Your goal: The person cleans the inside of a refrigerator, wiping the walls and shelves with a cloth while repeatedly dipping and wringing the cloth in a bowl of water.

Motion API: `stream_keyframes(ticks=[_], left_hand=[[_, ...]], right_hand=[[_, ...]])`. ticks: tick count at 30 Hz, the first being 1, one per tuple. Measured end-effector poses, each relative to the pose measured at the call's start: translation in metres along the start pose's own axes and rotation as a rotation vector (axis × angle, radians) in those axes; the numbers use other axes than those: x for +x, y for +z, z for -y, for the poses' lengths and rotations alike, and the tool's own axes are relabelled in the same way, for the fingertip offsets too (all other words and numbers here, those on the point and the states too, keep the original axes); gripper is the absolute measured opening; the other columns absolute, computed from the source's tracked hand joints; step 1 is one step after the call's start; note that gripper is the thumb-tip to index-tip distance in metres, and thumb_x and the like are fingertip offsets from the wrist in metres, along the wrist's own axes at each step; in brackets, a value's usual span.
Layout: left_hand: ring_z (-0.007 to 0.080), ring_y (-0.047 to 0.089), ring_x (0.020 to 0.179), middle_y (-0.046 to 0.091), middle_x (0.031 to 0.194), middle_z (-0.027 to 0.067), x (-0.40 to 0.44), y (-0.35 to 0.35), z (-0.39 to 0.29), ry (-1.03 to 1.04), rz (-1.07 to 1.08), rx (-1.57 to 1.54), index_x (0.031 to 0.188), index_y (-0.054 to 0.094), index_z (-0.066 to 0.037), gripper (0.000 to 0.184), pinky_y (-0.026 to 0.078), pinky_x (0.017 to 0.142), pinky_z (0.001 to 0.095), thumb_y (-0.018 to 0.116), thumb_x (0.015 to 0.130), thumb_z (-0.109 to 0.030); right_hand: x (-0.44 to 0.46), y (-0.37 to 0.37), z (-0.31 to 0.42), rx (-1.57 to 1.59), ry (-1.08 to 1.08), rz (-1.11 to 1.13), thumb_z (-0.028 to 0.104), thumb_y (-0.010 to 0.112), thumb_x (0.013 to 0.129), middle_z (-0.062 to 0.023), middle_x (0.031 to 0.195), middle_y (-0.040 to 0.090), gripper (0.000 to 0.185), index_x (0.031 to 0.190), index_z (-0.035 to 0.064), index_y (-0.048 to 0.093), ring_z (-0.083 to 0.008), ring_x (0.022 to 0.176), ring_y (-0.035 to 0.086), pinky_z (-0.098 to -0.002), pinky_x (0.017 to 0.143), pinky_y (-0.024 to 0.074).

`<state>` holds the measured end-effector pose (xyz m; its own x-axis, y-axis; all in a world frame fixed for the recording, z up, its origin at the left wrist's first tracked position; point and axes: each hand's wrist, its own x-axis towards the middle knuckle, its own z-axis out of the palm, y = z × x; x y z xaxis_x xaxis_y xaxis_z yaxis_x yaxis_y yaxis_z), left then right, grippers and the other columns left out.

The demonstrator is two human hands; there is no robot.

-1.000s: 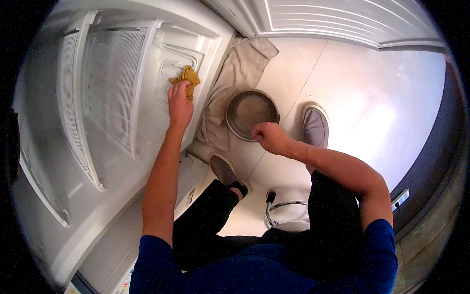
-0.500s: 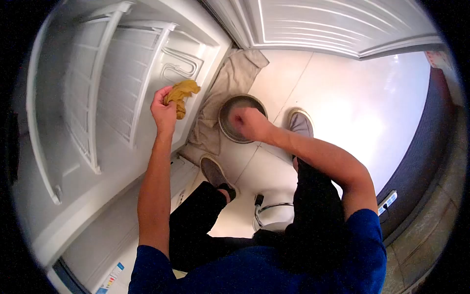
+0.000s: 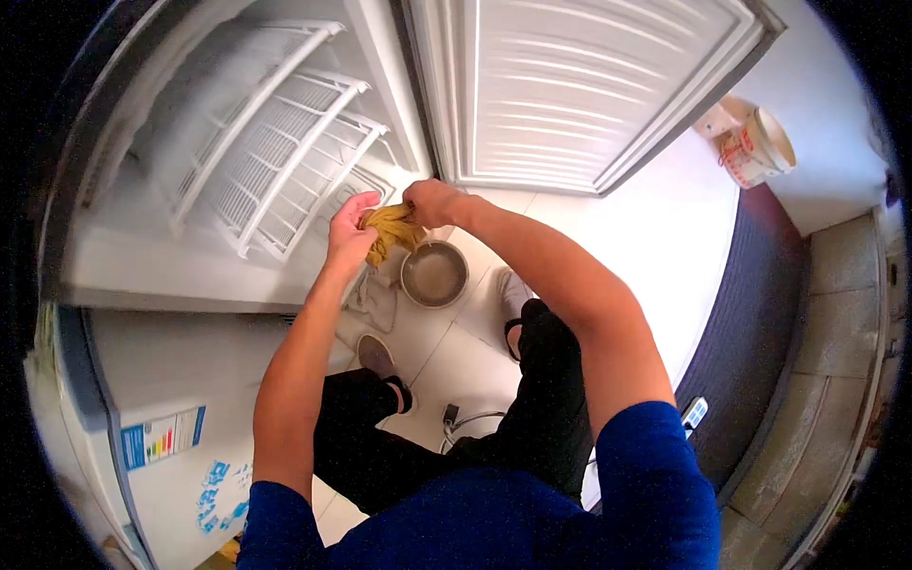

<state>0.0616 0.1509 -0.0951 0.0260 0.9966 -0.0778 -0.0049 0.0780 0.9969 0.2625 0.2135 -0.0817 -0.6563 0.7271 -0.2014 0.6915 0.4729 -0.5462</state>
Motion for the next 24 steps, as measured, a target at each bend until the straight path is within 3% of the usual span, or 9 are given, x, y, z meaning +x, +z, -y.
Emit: stream_keyframes(ticks=[4,6,7,10,11,16,18,21,24], left_hand=[[0.0226,0.063,0.109,0.064,0.124,0.0138,-0.004,-0.008,-0.001,0.187,0.085,0.230,0.133,0.056,-0.002,0.061,0.049,0.095,0.0303,0.052,0.074,0.014],[0.0240,0.065,0.108,0.067,0.117,0.0159,-0.006,-0.003,0.000,0.212,0.111,0.363,0.131,0.056,0.000,0.058,0.049,0.096,0.0309,0.056,0.074,0.011],[0.0256,0.067,0.098,0.070,0.104,0.0161,-0.007,-0.001,0.004,0.228,0.097,0.408,0.122,0.059,0.000,0.046,0.050,0.090,0.0327,0.062,0.077,0.004],[0.0264,0.067,0.091,0.070,0.098,0.0155,-0.004,0.009,0.009,0.132,0.120,0.396,0.112,0.061,0.000,0.031,0.052,0.082,0.0356,0.065,0.082,-0.004],[0.0259,0.066,0.084,0.070,0.091,0.0147,-0.007,0.008,0.013,0.179,0.138,0.395,0.104,0.063,0.001,0.022,0.052,0.077,0.0377,0.067,0.086,-0.012],[0.0188,0.064,0.078,0.069,0.086,0.0123,-0.001,0.004,0.021,0.141,0.138,0.281,0.101,0.065,0.001,0.019,0.051,0.072,0.0343,0.067,0.087,-0.013],[0.0145,0.061,0.076,0.068,0.084,0.0080,-0.004,-0.002,0.024,0.013,0.113,0.321,0.102,0.066,0.000,0.020,0.049,0.069,0.0319,0.068,0.088,-0.013],[0.0120,0.058,0.078,0.066,0.085,0.0033,-0.009,-0.007,0.024,-0.059,0.066,0.216,0.105,0.066,-0.001,0.021,0.048,0.069,0.0300,0.069,0.087,-0.013],[0.0155,0.059,0.086,0.064,0.097,0.0026,0.001,-0.020,0.054,-0.092,-0.022,-0.185,0.111,0.063,-0.004,0.028,0.047,0.076,0.0329,0.071,0.087,-0.017]], right_hand=[[-0.018,-0.030,0.032,0.038,0.073,-0.189,0.016,0.065,0.085,-0.0222,0.097,0.070,0.026,0.105,-0.0004,0.067,-0.0366,0.095,0.067,-0.0429,0.082,0.0525],[-0.028,-0.035,0.057,0.320,0.220,-0.256,0.025,0.067,0.085,-0.0241,0.096,0.070,0.032,0.100,-0.0021,0.067,-0.0388,0.095,0.067,-0.0443,0.085,0.0523],[-0.031,-0.034,0.068,0.305,0.192,-0.276,0.025,0.066,0.085,-0.0275,0.097,0.068,0.035,0.101,-0.0060,0.063,-0.0397,0.097,0.066,-0.0445,0.086,0.0513],[-0.036,-0.027,0.089,0.222,0.188,-0.330,0.024,0.064,0.086,-0.0295,0.097,0.067,0.035,0.103,-0.0069,0.060,-0.0434,0.096,0.065,-0.0452,0.084,0.0510],[-0.040,-0.022,0.092,0.226,0.193,-0.316,0.024,0.064,0.086,-0.0295,0.097,0.067,0.035,0.103,-0.0069,0.060,-0.0434,0.096,0.065,-0.0452,0.084,0.0510],[-0.050,-0.035,0.111,0.526,0.191,-0.554,0.020,0.062,0.087,-0.0292,0.094,0.066,0.031,0.101,-0.0078,0.059,-0.0429,0.092,0.066,-0.0442,0.082,0.0511],[-0.037,-0.030,0.099,0.557,0.141,-0.640,0.016,0.061,0.091,-0.0234,0.090,0.068,0.024,0.102,-0.0059,0.058,-0.0346,0.086,0.069,-0.0405,0.077,0.0533],[-0.043,-0.049,0.115,1.182,-0.069,-0.757,0.012,0.056,0.099,-0.0087,0.087,0.066,0.013,0.103,-0.0006,0.056,-0.0155,0.082,0.066,-0.0308,0.074,0.0553],[-0.021,-0.032,0.067,1.014,0.114,-0.751,0.010,0.059,0.093,-0.0113,0.091,0.065,0.016,0.104,-0.0021,0.057,-0.0214,0.079,0.064,-0.0351,0.074,0.0539]])
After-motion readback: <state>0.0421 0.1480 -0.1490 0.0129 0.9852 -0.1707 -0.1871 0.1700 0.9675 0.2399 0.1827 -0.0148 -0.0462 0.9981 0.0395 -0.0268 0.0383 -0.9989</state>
